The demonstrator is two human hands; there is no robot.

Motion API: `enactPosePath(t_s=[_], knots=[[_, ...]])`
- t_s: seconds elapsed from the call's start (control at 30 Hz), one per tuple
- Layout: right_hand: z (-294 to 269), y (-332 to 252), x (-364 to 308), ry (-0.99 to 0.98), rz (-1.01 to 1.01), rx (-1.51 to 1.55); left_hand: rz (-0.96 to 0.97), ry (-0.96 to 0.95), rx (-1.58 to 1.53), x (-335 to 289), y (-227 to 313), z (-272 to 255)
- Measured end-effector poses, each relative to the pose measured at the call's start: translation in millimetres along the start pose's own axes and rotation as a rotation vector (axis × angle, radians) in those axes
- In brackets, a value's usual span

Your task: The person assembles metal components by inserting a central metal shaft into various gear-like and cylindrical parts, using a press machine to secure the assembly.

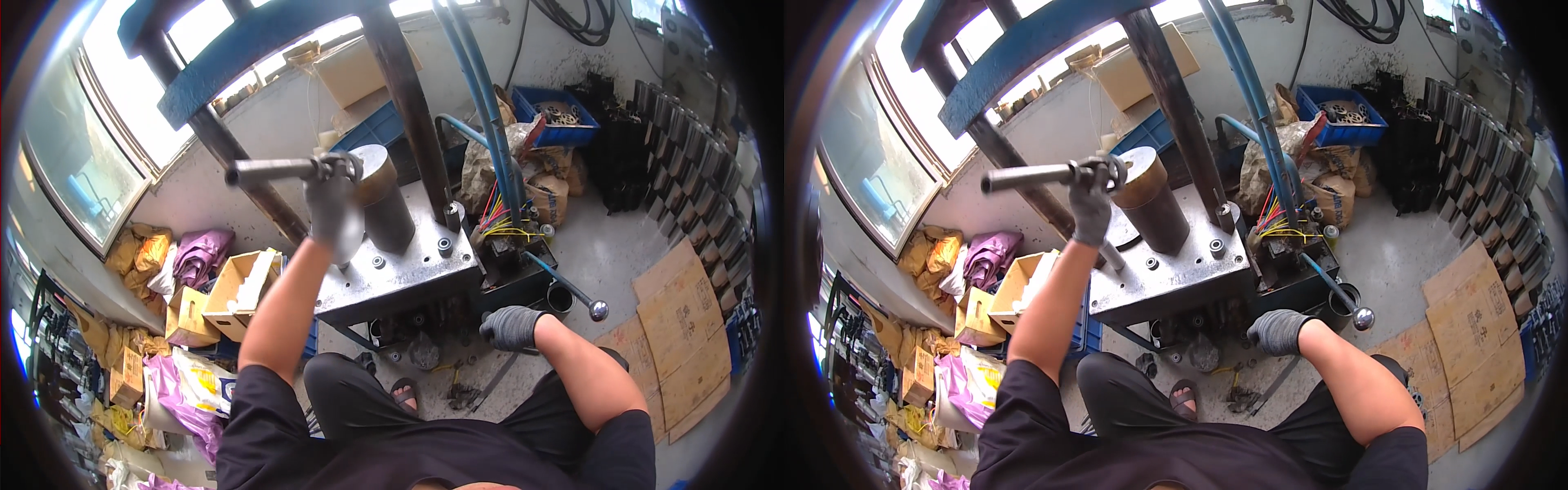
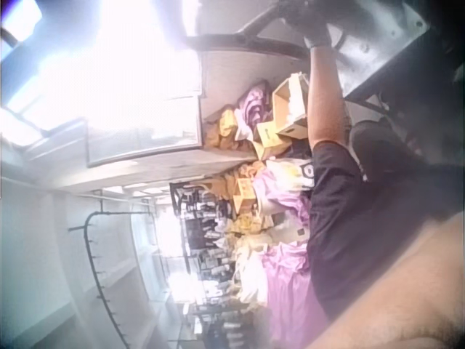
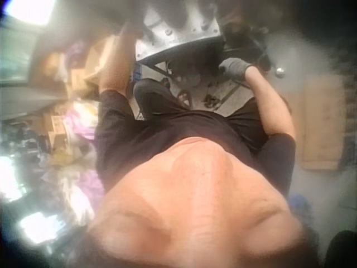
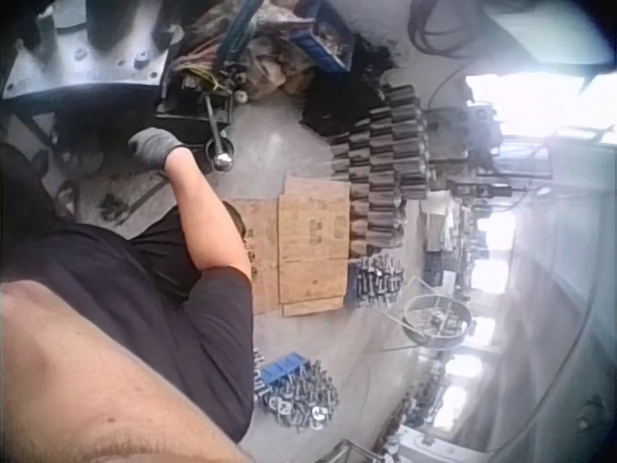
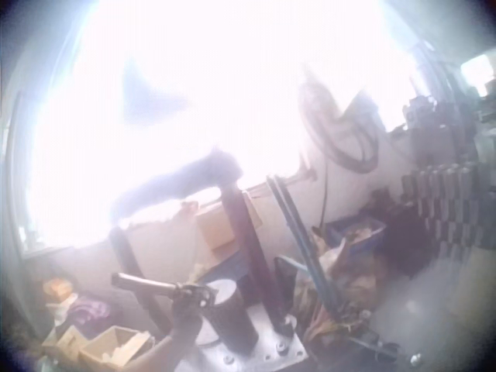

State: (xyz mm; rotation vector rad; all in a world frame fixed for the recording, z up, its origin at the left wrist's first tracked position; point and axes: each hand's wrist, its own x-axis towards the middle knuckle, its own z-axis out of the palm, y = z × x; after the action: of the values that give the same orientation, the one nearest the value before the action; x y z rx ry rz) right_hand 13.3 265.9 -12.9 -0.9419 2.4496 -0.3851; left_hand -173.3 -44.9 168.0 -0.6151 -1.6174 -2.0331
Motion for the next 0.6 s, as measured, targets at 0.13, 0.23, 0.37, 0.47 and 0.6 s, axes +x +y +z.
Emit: enactPosePath(t_s=[0.13,0.23,0.37,0.47,0.6], knots=[[-6.4,-7.4,7.9,-0.034,-0.005,-0.039,0.007,-0.014,0.17,102.6,-44.4,-36.9],[-3.8,-9.9,11.8,-0.056,0.001,-0.054,-0.139,0.036,0.531,113.9,-52.6,-30.3],[-2.5,-10.8,11.7,-0.1,0.028,-0.037,-0.225,0.011,0.5,124.6,-76.3,-28.8],[-2.7,-15.3,1.7,-0.115,0.031,-0.042,-0.206,0.006,0.345,116.1,-76.7,-22.1],[-1.8,-18.8,-6.1,-0.059,-0.006,-0.061,-0.221,-0.022,0.361,119.1,-76.0,-32.6]])
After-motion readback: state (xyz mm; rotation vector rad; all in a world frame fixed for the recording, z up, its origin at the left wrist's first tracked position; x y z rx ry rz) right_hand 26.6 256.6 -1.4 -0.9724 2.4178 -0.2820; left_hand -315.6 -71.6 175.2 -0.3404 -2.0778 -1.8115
